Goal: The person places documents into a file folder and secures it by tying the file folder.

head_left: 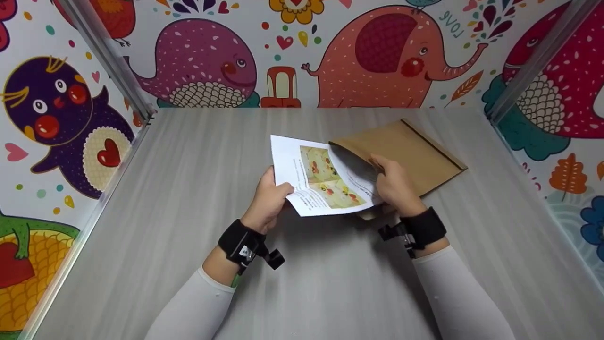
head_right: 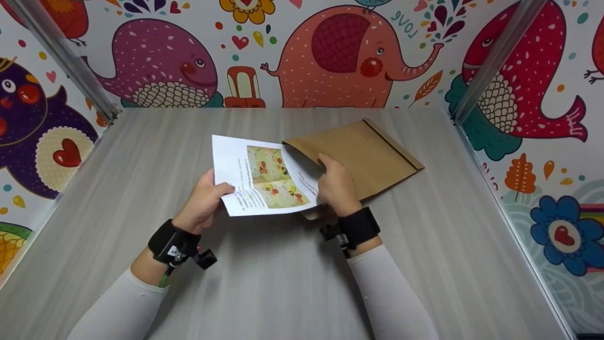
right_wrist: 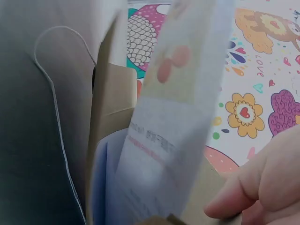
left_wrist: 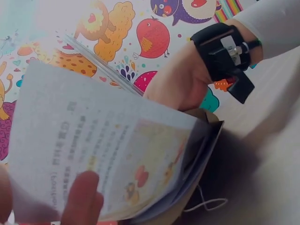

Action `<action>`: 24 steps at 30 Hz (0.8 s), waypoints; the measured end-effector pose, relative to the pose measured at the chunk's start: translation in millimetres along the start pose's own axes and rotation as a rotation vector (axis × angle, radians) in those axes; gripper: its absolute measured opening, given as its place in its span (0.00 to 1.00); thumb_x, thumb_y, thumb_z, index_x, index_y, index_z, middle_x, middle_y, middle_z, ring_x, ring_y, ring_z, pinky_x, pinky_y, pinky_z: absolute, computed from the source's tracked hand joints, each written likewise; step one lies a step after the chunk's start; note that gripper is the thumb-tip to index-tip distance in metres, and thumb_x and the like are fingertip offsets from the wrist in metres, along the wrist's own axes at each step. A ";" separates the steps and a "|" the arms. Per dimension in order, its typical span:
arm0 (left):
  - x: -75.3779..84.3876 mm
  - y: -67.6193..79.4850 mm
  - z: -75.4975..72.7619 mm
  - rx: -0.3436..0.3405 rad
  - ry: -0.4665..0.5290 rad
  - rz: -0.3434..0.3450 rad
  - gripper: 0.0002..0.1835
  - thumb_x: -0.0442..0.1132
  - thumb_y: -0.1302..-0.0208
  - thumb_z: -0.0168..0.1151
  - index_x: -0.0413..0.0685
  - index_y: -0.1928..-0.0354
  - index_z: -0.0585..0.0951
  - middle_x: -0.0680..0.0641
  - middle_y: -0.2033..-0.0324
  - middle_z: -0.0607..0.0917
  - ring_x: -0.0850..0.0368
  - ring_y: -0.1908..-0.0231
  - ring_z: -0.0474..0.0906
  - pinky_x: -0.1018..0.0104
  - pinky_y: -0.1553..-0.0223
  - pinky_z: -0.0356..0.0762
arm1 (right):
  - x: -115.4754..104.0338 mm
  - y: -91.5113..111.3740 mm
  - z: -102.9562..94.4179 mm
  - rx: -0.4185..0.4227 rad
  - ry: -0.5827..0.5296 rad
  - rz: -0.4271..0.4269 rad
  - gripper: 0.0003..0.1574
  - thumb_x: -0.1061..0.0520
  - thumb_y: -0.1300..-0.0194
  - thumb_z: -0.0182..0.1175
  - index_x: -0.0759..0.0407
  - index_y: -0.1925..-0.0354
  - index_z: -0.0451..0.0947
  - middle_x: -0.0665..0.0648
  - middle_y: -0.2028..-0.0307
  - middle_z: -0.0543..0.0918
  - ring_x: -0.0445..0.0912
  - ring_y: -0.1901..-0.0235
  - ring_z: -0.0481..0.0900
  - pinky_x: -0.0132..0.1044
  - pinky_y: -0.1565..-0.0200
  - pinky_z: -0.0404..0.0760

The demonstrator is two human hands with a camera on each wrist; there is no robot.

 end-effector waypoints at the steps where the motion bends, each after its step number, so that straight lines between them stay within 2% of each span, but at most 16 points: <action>1: 0.5 0.4 -0.3 -0.002 0.001 -0.001 0.36 0.20 0.37 0.45 0.37 0.24 0.63 0.30 0.38 0.80 0.39 0.45 0.86 0.56 0.55 0.91 | 0.3 -0.1 -1.0 -0.006 -0.009 0.002 0.42 0.75 0.33 0.35 0.72 0.22 0.61 0.73 0.25 0.71 0.64 0.23 0.66 0.56 0.21 0.64; 9: 11.9 9.7 -0.7 0.020 0.007 -0.004 0.38 0.20 0.38 0.45 0.38 0.23 0.63 0.31 0.37 0.81 0.39 0.45 0.86 0.56 0.54 0.91 | 5.6 -2.4 -6.8 -0.013 0.001 0.034 0.40 0.73 0.31 0.35 0.70 0.21 0.62 0.72 0.25 0.71 0.64 0.22 0.64 0.58 0.21 0.63; 13: 14.2 12.8 2.4 0.030 0.024 -0.018 0.36 0.20 0.38 0.44 0.38 0.24 0.63 0.30 0.38 0.81 0.37 0.47 0.87 0.52 0.55 0.91 | 5.2 -1.9 -8.9 -0.024 -0.008 0.055 0.41 0.73 0.30 0.34 0.69 0.21 0.61 0.71 0.24 0.70 0.64 0.21 0.62 0.58 0.21 0.62; 18: 10.4 13.7 7.7 0.043 0.037 -0.020 0.35 0.20 0.37 0.44 0.37 0.25 0.63 0.30 0.40 0.81 0.40 0.49 0.88 0.55 0.55 0.91 | 3.0 -0.4 -8.5 -0.030 -0.003 0.042 0.40 0.73 0.30 0.35 0.71 0.22 0.62 0.72 0.24 0.69 0.65 0.21 0.62 0.59 0.21 0.62; 24: -1.4 12.9 15.7 0.033 0.051 -0.003 0.35 0.20 0.37 0.45 0.36 0.25 0.63 0.31 0.38 0.81 0.42 0.46 0.87 0.59 0.53 0.90 | -4.1 1.2 -0.4 -0.028 0.012 0.006 0.40 0.74 0.33 0.35 0.73 0.24 0.65 0.73 0.25 0.70 0.66 0.22 0.64 0.59 0.20 0.61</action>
Point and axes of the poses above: each hand's wrist, its own y-axis away from the middle knuckle, its own z-axis out of the palm, x = y × z, the point moved 2 cm from there along -y, towards the middle knuckle
